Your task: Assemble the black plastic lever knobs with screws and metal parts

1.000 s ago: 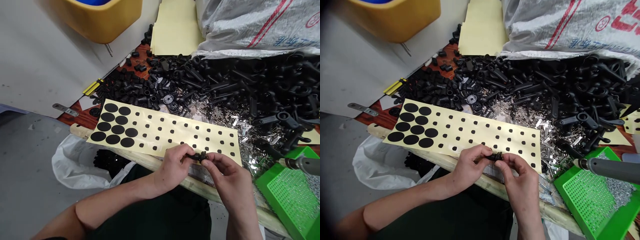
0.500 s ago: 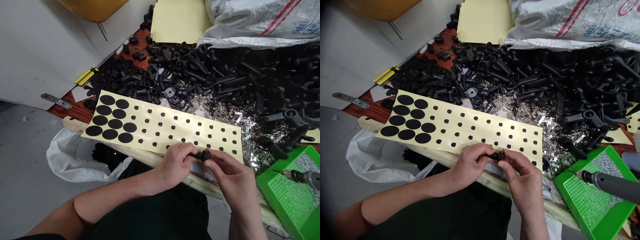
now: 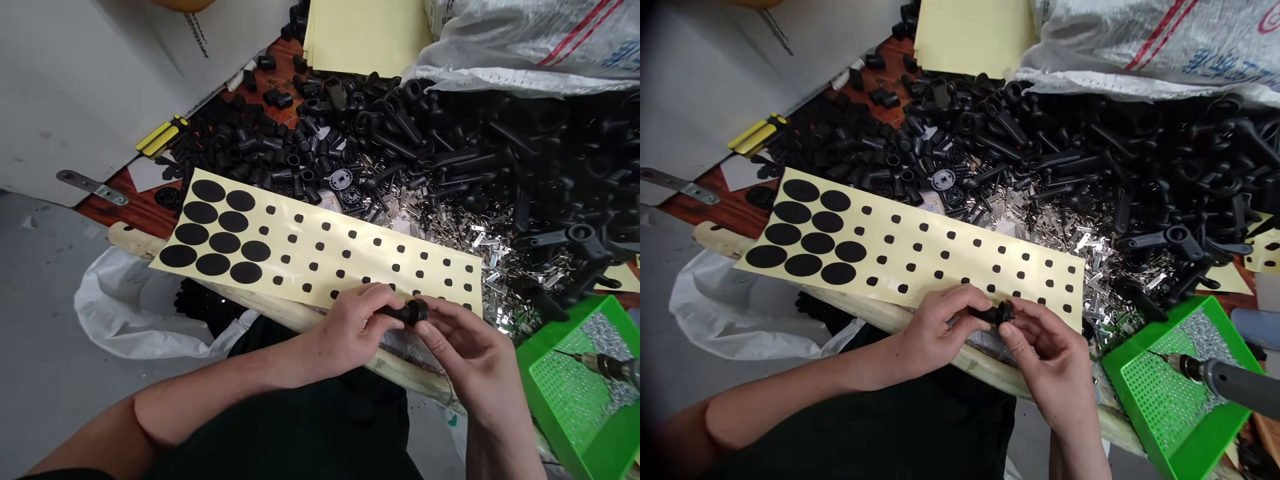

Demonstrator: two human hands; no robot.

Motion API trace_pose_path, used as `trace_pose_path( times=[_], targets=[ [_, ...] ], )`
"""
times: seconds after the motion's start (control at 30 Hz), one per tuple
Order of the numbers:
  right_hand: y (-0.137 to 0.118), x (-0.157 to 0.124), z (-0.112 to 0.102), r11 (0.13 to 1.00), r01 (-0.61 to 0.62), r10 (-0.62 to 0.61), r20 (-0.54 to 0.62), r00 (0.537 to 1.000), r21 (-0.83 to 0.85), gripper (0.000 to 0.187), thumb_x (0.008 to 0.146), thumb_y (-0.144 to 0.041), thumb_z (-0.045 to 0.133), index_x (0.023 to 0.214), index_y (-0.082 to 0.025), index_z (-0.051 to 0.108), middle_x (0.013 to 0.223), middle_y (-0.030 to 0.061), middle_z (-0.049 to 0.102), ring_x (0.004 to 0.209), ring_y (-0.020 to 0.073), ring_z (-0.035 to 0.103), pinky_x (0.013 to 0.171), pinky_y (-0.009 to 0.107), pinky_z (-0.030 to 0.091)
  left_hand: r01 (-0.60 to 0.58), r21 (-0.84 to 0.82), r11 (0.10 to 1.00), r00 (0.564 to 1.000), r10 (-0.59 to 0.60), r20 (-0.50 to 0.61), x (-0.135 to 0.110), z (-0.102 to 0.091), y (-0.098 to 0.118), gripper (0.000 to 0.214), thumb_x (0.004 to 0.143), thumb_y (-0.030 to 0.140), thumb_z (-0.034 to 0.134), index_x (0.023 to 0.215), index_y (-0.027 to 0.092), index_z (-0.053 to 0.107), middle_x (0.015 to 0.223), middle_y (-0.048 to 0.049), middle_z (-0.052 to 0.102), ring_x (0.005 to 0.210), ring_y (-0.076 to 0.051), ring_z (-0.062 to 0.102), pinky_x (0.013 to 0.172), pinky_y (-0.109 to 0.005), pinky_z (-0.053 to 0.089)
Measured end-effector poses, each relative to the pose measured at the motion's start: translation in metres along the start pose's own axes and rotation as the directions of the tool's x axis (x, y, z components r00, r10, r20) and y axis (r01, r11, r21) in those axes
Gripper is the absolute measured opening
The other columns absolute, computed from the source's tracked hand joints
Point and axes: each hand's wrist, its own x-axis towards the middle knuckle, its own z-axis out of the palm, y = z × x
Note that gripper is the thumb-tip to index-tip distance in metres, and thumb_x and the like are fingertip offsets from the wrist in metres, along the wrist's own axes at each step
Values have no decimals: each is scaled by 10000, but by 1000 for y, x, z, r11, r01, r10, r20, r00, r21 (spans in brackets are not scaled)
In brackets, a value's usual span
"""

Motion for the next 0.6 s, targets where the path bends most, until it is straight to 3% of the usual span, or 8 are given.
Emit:
trace_pose_path(
  times=[0.27, 0.6],
  targets=[
    [5, -5, 4, 999, 19, -22, -80, 997, -31, 272, 653, -259, 789, 916, -213, 739, 862, 65, 764, 702, 190, 728, 662, 287, 629, 121, -93, 988, 992, -119, 34, 1, -3, 5, 74, 808, 107, 573, 803, 178, 593, 760, -13, 634, 695, -129, 604, 646, -227, 487],
    [22, -11, 3, 934, 289, -305, -48, 951, -210, 269, 701, -155, 741, 954, -244, 720, 958, 65, 736, 892, 208, 704, 807, 359, 603, 171, -46, 984, 985, -171, 11, 0, -4, 3, 66, 782, 134, 564, 775, 182, 609, 732, -15, 639, 688, -143, 606, 630, -240, 486]
  ],
)
